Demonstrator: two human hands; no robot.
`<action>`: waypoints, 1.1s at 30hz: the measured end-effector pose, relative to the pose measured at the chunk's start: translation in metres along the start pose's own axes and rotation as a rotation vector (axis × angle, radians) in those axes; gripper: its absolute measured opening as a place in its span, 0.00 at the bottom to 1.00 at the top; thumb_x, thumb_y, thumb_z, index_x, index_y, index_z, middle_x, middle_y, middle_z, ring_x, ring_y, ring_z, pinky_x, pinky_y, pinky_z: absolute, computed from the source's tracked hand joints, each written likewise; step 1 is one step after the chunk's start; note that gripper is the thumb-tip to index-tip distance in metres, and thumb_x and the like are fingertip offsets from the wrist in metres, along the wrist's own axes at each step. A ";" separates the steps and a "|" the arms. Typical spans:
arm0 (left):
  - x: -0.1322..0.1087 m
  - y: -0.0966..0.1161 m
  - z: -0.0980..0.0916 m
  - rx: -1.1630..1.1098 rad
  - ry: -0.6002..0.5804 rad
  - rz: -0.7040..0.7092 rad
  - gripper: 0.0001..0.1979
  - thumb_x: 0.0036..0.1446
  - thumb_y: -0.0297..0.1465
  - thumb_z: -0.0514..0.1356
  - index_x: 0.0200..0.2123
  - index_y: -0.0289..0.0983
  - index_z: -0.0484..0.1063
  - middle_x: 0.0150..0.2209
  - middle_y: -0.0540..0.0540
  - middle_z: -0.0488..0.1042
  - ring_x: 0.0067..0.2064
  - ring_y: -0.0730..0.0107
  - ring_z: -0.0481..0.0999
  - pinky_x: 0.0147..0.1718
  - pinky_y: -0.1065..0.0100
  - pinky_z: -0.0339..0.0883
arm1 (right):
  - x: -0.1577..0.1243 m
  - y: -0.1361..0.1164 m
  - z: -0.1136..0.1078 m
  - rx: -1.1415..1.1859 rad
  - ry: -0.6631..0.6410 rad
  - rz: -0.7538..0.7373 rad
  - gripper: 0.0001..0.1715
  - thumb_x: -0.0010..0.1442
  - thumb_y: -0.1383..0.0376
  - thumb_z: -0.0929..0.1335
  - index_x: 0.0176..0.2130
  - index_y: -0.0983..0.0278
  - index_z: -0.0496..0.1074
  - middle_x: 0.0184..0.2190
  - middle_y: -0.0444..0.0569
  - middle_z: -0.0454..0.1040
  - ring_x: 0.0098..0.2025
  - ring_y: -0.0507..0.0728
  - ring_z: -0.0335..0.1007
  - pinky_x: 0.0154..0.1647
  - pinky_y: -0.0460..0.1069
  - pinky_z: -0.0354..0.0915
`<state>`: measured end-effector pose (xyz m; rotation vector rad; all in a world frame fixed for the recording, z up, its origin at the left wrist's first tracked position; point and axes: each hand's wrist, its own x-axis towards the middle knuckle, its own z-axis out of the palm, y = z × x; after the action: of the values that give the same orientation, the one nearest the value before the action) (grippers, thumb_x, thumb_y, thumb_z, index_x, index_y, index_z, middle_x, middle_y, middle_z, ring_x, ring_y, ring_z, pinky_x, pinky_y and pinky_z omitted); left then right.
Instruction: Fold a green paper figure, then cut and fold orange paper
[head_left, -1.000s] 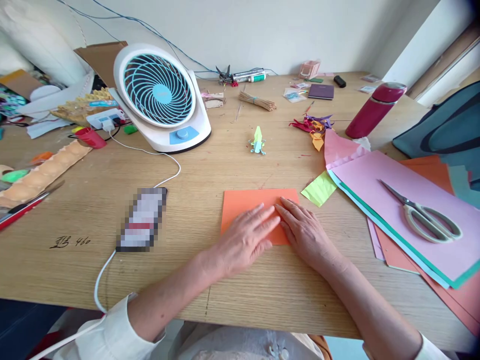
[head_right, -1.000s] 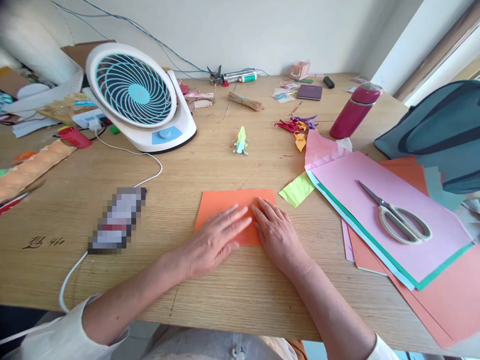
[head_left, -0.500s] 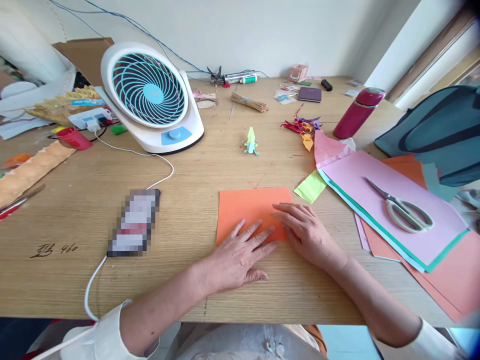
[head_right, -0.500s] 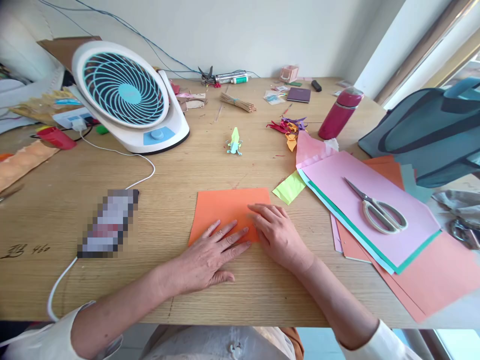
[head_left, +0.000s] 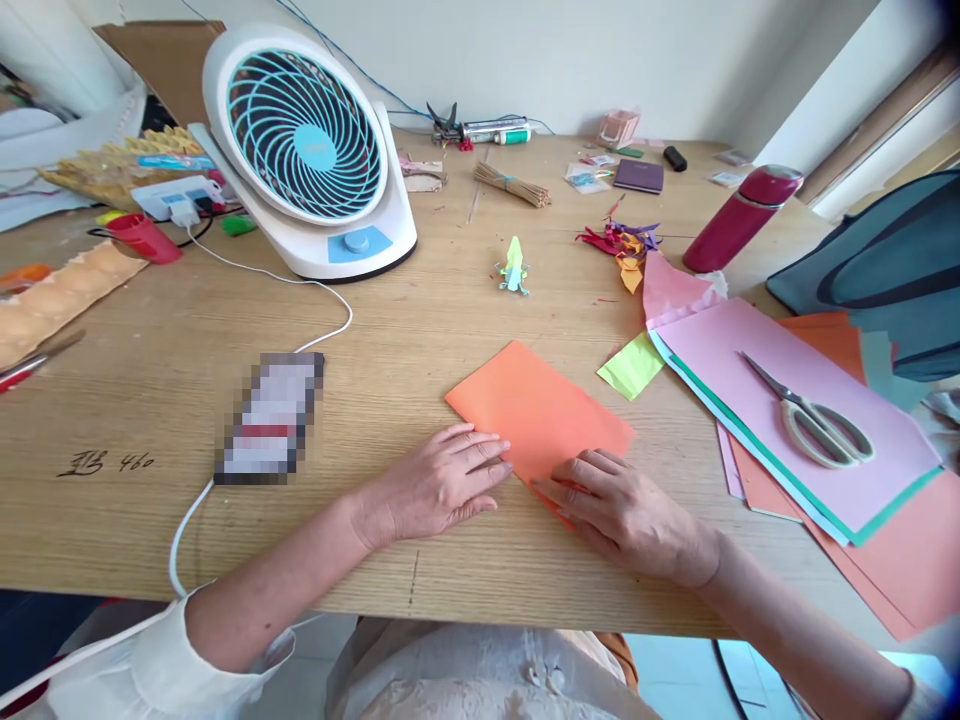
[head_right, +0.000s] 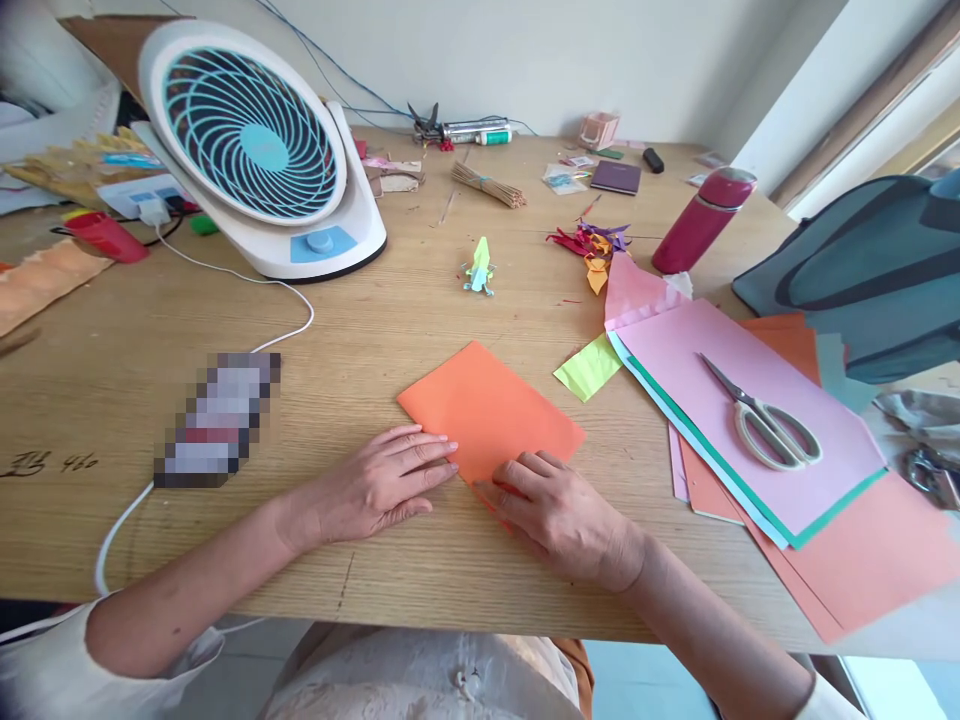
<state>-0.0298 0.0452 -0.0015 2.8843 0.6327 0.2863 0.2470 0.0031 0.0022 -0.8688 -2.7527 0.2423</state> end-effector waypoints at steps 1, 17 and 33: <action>0.001 -0.001 0.001 0.013 0.027 0.003 0.18 0.69 0.36 0.50 0.56 0.35 0.70 0.58 0.37 0.72 0.60 0.55 0.69 0.60 0.50 0.60 | 0.004 0.001 0.001 -0.015 -0.016 0.001 0.21 0.69 0.69 0.59 0.59 0.66 0.67 0.41 0.55 0.73 0.37 0.58 0.66 0.38 0.53 0.64; -0.002 -0.006 0.011 0.100 0.131 0.044 0.15 0.66 0.30 0.55 0.55 0.37 0.71 0.58 0.42 0.72 0.62 0.55 0.66 0.61 0.52 0.64 | -0.003 -0.009 -0.002 -0.113 -0.104 -0.021 0.25 0.66 0.73 0.59 0.61 0.69 0.64 0.40 0.56 0.70 0.33 0.58 0.62 0.35 0.54 0.63; -0.001 -0.002 0.007 0.117 0.138 0.031 0.15 0.66 0.30 0.55 0.55 0.36 0.70 0.54 0.40 0.73 0.58 0.56 0.69 0.57 0.53 0.67 | -0.053 -0.031 -0.017 -0.041 0.092 0.041 0.13 0.65 0.76 0.63 0.46 0.68 0.73 0.42 0.56 0.76 0.37 0.58 0.70 0.36 0.54 0.67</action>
<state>-0.0297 0.0454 -0.0083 3.0086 0.6483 0.4716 0.2768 -0.0512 0.0158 -0.9242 -2.6660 0.1495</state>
